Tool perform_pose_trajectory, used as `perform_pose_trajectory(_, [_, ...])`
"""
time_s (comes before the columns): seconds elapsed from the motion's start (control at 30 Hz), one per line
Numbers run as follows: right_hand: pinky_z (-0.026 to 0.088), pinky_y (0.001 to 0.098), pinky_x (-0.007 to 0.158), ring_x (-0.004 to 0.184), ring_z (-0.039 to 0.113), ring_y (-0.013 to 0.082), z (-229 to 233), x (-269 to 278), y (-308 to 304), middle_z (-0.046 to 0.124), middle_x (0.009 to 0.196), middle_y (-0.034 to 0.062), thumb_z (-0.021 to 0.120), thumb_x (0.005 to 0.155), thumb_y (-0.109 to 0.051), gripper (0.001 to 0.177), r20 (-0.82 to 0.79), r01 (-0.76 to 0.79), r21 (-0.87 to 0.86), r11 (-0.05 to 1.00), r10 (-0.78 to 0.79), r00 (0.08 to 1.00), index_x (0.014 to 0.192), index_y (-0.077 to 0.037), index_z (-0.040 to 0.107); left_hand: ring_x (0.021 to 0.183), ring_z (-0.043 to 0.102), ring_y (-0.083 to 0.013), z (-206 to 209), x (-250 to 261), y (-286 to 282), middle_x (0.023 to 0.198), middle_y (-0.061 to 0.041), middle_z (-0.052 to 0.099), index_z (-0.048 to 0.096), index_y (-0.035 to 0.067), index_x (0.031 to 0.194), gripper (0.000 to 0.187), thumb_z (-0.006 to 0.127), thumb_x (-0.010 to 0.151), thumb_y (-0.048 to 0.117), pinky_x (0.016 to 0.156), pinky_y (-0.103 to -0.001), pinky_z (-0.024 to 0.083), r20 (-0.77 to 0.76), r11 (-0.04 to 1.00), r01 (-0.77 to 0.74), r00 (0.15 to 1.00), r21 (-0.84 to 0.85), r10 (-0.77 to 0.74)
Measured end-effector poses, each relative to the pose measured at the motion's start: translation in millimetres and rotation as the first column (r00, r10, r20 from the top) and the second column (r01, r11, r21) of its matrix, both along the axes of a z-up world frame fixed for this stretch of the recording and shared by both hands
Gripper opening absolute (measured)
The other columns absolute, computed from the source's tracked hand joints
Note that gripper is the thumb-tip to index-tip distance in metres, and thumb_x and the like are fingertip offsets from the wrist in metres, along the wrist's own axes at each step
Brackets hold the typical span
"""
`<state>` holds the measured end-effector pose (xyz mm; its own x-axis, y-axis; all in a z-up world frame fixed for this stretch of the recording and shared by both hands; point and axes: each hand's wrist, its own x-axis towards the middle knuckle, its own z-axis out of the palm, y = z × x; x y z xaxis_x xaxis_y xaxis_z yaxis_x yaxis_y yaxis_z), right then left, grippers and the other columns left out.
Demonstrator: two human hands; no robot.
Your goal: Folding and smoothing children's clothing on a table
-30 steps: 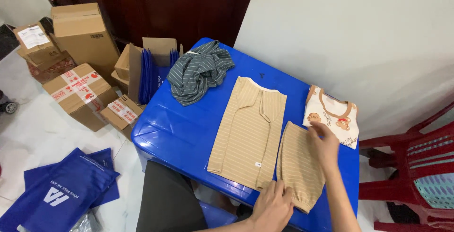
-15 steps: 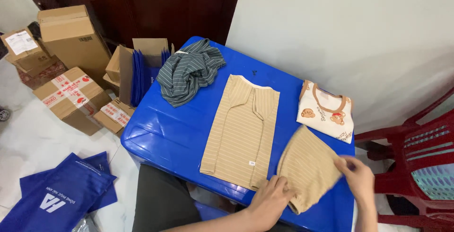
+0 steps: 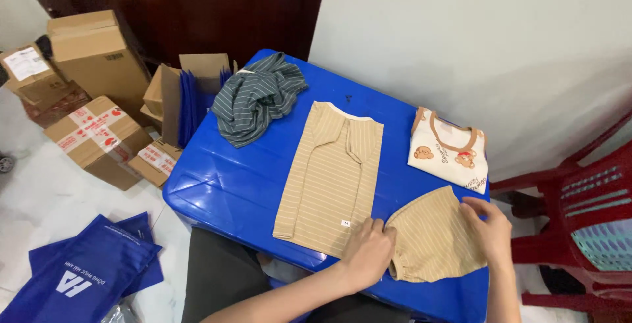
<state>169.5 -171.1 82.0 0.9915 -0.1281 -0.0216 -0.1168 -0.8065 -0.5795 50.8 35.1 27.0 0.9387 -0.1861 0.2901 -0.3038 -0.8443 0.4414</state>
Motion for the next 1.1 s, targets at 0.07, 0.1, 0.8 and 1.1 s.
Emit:
perform_pose_trajectory(0.07, [0.039, 0.031, 0.083, 0.088, 0.058, 0.0184, -12.9, 15.1, 1.9, 0.066, 0.092, 0.0079, 0.06, 0.08, -0.027, 0.027, 0.044, -0.041, -0.022, 0.999, 0.042, 0.998, 0.101, -0.013, 0.07, 0.078, 0.051, -0.0324, 0.8, 0.8, -2.7, 0.081, -0.018, 0.056, 0.061, 0.001, 0.084, 0.015, 0.052, 0.078, 0.01, 0.066, -0.042, 0.043, 0.008, 0.998, -0.025, 1.0, -0.059, 0.026])
perform_pose_trajectory(0.1, [0.04, 0.0319, 0.08, 0.083, 0.058, 0.0201, -19.4, 22.0, 2.0, 0.064, 0.089, 0.0095, 0.06, 0.08, -0.027, 0.027, 0.084, -0.071, -0.047, 0.996, 0.074, 0.994, 0.101, -0.013, 0.069, 0.079, 0.05, -0.0328, 1.1, 1.2, -4.7, 0.082, -0.018, 0.055, 0.063, 0.0, 0.083, 0.023, 0.05, 0.086, 0.02, 0.066, -0.044, 0.042, 0.011, 0.992, -0.039, 0.999, -0.119, 0.041])
perform_pose_trajectory(0.8, [0.037, 0.0326, 0.078, 0.081, 0.058, 0.0175, -32.1, 32.5, 15.6, 0.065, 0.085, 0.0021, 0.059, 0.086, -0.023, 0.015, 0.193, -0.134, -0.05, 0.99, 0.141, 0.971, 0.082, -0.01, 0.065, 0.061, 0.054, -0.0293, -5.8, 19.5, -18.3, 0.073, -0.016, 0.056, 0.065, -0.003, 0.079, 0.012, 0.054, 0.073, -0.001, 0.057, -0.041, 0.045, 0.001, 0.976, -0.084, 0.996, -0.203, 0.086])
perform_pose_trajectory(1.1, [0.035, 0.0406, 0.101, 0.118, 0.047, 0.0311, -48.4, -32.4, 20.1, 0.052, 0.126, 0.0174, 0.043, 0.089, -0.017, 0.038, 0.208, -0.313, -0.122, 0.942, 0.333, 0.92, 0.122, 0.0, 0.051, 0.098, 0.046, -0.0333, 7.8, 21.8, -20.7, 0.1, -0.015, 0.048, 0.055, -0.001, 0.088, 0.041, 0.077, 0.056, 0.011, 0.07, -0.044, 0.043, 0.178, 0.963, 0.181, 0.973, -0.201, -0.146])
